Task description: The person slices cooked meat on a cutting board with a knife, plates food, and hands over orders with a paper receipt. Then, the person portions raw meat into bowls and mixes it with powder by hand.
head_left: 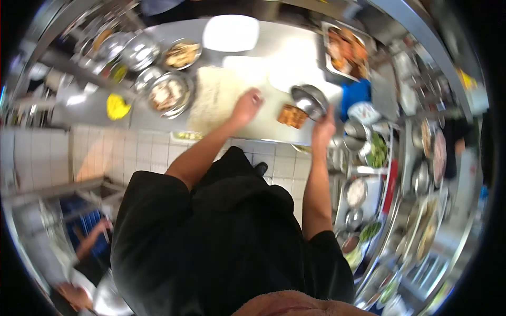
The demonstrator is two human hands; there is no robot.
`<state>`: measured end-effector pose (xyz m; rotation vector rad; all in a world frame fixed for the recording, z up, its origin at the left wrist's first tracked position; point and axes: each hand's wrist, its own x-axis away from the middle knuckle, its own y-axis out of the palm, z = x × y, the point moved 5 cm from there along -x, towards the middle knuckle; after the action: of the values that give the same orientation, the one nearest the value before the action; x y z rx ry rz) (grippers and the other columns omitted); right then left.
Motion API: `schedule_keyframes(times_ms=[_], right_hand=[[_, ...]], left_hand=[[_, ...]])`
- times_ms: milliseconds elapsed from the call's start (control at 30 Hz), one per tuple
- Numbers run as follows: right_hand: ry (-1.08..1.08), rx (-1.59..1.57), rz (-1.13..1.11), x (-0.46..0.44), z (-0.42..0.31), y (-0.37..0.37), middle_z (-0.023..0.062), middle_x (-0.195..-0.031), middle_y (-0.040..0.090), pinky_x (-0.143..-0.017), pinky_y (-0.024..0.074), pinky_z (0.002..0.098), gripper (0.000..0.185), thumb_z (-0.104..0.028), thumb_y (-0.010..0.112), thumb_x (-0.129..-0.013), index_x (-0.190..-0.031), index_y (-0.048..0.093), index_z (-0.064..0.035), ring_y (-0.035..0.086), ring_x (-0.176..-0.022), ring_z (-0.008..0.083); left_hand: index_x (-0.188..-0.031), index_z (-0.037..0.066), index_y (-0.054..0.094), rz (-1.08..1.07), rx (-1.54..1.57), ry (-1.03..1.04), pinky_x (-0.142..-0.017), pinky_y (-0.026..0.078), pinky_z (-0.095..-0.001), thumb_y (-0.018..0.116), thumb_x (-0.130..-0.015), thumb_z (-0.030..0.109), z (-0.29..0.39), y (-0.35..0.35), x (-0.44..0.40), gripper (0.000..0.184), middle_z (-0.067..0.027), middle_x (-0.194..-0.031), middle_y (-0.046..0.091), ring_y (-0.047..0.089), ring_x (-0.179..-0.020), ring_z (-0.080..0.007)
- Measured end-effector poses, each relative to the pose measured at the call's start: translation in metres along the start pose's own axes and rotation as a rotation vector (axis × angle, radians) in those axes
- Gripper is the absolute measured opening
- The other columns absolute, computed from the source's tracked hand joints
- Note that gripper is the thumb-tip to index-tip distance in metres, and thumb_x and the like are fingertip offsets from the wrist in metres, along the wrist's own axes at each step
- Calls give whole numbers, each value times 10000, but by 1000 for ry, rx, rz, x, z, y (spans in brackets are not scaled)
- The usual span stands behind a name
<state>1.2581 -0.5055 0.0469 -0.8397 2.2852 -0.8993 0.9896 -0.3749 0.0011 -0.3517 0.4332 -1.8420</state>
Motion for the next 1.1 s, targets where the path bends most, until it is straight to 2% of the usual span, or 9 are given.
schedule_keyframes(times_ms=[67,200,267,333,433,533,633,900,1100], right_hand=[[-165,-134,141,-10,-4,-6,274,-1171,594,-894,474,414,511,29,493,-843,-1352,466,-5,606,-1056,374],[-87,-271,234,-24,-19,-18,250,-1177,603,-878,468,382,513,33,456,-867,-1378,439,-20,624,-992,336],[-121,-349,338,-20,-34,-23,244,-1111,618,-805,523,366,476,5,477,-874,-1348,451,11,639,-915,314],[82,-684,323,-11,-58,-13,229,-1088,612,-683,582,352,386,-16,506,-874,-1250,480,70,642,-841,275],[272,-1152,-12,24,-115,39,176,-1019,594,-577,599,323,230,-21,546,-857,-1051,494,89,622,-761,219],[410,-1206,-516,90,-210,103,163,-981,595,-715,593,415,202,-41,554,-847,-995,523,94,637,-741,283],[552,-1406,-938,142,-307,172,180,-990,589,-726,596,425,232,-41,538,-856,-1040,498,93,656,-805,290],[533,-1344,-1045,149,-486,324,231,-1065,558,-773,583,428,324,-107,500,-933,-1170,405,92,655,-902,344],[484,-1327,-1241,175,-511,316,225,-1164,555,-827,555,400,432,-285,516,-973,-1253,410,26,624,-995,303]], left_hand=[[-979,15,623,-3,28,190,-614,477,-308,634,-868,142,2,-20,60,168,-94,-926,653,562,-638,-163],[-1016,24,633,-156,34,-5,-630,474,-302,626,-868,115,-22,-60,151,174,-77,-889,645,561,-669,-150],[-1036,23,635,-156,-15,-46,-621,475,-292,629,-869,115,-38,-88,176,191,-64,-880,641,564,-665,-133],[-1036,19,631,-92,9,-73,-608,475,-282,629,-872,111,-56,-120,193,189,-51,-876,639,564,-651,-119],[-1029,24,639,86,37,-175,-645,487,-329,651,-850,127,-90,-174,207,207,-89,-878,658,579,-668,-200],[-1051,23,639,158,83,-221,-600,479,-305,658,-845,106,-127,-221,218,223,-74,-843,657,560,-609,-162],[-1041,9,624,153,120,-243,-553,479,-278,643,-862,85,-173,-259,229,196,-56,-853,643,561,-567,-125],[-1034,-9,587,319,242,-352,-543,476,-283,633,-838,42,-237,-352,271,207,-55,-847,618,598,-583,-136],[-1047,-17,613,234,190,-498,-637,507,-318,686,-812,164,-305,-351,326,306,-104,-895,660,641,-680,-192]])
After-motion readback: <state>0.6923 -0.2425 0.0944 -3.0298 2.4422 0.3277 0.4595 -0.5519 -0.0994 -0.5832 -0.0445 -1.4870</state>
